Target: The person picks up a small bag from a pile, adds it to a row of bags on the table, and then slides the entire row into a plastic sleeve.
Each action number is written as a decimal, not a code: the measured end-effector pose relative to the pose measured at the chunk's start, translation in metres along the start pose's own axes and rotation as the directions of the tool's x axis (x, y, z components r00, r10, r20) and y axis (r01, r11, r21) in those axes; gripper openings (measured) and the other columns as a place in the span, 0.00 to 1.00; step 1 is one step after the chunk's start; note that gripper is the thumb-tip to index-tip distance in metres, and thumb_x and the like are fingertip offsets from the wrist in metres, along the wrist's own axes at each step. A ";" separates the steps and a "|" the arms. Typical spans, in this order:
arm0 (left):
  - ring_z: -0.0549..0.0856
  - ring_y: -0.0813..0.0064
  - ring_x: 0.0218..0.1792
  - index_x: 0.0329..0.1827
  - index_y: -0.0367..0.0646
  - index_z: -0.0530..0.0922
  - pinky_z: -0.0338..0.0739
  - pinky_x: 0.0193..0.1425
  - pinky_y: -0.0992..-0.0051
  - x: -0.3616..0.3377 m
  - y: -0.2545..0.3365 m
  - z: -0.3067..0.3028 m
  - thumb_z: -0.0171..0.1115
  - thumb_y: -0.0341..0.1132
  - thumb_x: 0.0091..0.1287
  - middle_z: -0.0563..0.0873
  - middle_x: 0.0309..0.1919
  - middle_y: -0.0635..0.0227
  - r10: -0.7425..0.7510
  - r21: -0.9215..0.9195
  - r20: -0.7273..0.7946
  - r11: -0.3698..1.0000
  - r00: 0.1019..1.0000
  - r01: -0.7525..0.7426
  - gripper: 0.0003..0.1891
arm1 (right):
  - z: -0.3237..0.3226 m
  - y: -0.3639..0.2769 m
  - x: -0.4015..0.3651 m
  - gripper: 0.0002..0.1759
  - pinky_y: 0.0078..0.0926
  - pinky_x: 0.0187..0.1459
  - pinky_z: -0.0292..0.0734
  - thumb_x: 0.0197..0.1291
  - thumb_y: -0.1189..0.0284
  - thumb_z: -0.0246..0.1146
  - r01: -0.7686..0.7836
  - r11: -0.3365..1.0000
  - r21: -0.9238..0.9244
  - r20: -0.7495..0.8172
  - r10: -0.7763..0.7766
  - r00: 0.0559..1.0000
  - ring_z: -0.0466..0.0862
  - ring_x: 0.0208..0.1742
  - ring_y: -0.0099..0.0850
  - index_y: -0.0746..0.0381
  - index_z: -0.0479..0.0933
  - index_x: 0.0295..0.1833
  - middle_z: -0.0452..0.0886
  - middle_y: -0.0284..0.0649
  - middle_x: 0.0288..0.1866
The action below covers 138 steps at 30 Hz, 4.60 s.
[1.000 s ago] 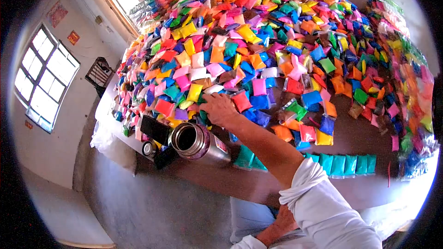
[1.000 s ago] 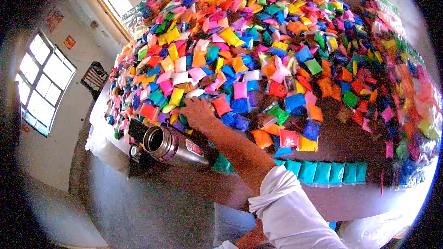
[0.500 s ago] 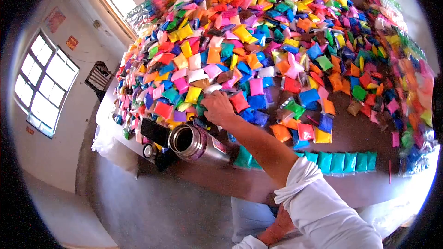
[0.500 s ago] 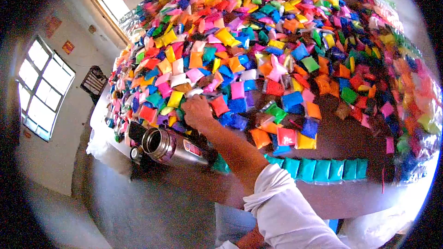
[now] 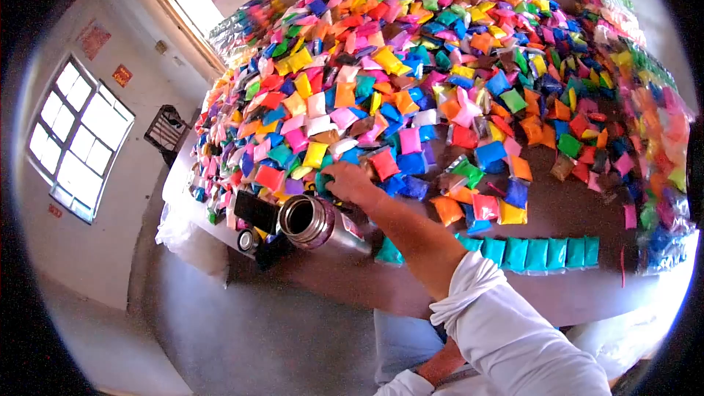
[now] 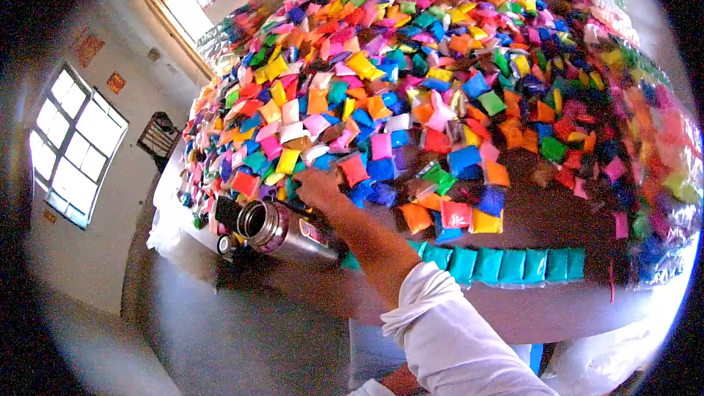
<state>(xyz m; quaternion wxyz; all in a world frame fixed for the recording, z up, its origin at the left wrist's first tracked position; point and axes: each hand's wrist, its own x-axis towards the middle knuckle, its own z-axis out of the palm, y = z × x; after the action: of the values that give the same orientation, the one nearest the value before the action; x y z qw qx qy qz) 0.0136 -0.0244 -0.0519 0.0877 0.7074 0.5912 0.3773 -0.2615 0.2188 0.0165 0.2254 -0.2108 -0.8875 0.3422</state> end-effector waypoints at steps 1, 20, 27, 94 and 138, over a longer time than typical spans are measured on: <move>0.75 0.54 0.57 0.53 0.42 0.78 0.65 0.66 0.54 0.000 0.001 -0.002 0.65 0.45 0.53 0.79 0.52 0.57 -0.002 -0.002 0.006 1.000 1.000 0.002 0.25 | 0.000 -0.003 -0.001 0.22 0.43 0.55 0.75 0.51 0.62 0.64 -0.035 0.999 0.006 -0.001 0.035 0.999 0.80 0.53 0.47 0.52 0.79 0.54 0.82 0.48 0.49; 0.81 0.62 0.44 0.28 0.53 0.76 0.68 0.64 0.52 0.016 0.006 -0.011 0.67 0.37 0.51 0.81 0.39 0.67 0.121 0.068 -0.124 0.991 0.985 -0.113 0.07 | -0.199 0.026 -0.127 0.17 0.20 0.43 0.74 0.52 0.75 0.66 -0.187 0.734 0.653 0.152 0.114 0.982 0.79 0.40 0.19 0.63 0.79 0.50 0.82 0.29 0.40; 0.80 0.59 0.43 0.24 0.46 0.76 0.69 0.59 0.52 0.022 0.010 -0.011 0.65 0.34 0.53 0.82 0.38 0.65 0.090 0.039 -0.228 0.996 0.970 -0.083 0.06 | -0.328 0.075 -0.306 0.21 0.26 0.48 0.74 0.54 0.69 0.68 -0.355 0.934 0.046 0.065 0.352 0.934 0.79 0.45 0.26 0.63 0.77 0.54 0.81 0.37 0.46; 0.78 0.55 0.44 0.27 0.39 0.80 0.64 0.63 0.53 0.028 0.038 -0.024 0.58 0.46 0.65 0.81 0.34 0.60 -0.082 -0.087 -0.065 0.993 0.995 0.076 0.18 | -0.175 0.006 -0.433 0.09 0.24 0.42 0.75 0.60 0.74 0.64 -0.268 0.713 0.648 0.087 0.281 0.956 0.77 0.38 0.19 0.65 0.80 0.45 0.81 0.29 0.36; 0.78 0.55 0.44 0.35 0.39 0.80 0.65 0.59 0.55 0.027 0.037 -0.016 0.60 0.45 0.64 0.82 0.37 0.59 -0.010 -0.014 -0.160 1.000 0.987 0.008 0.16 | -0.180 -0.001 -0.434 0.09 0.26 0.45 0.75 0.60 0.71 0.64 -0.211 0.772 0.599 0.043 0.232 0.972 0.77 0.39 0.21 0.65 0.80 0.44 0.83 0.33 0.35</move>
<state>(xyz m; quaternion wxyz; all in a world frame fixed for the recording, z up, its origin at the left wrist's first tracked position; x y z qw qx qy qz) 0.0324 -0.0155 -0.0083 0.0464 0.6716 0.5970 0.4364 0.1875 0.0808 0.0259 0.2533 -0.2371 -0.6986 0.6257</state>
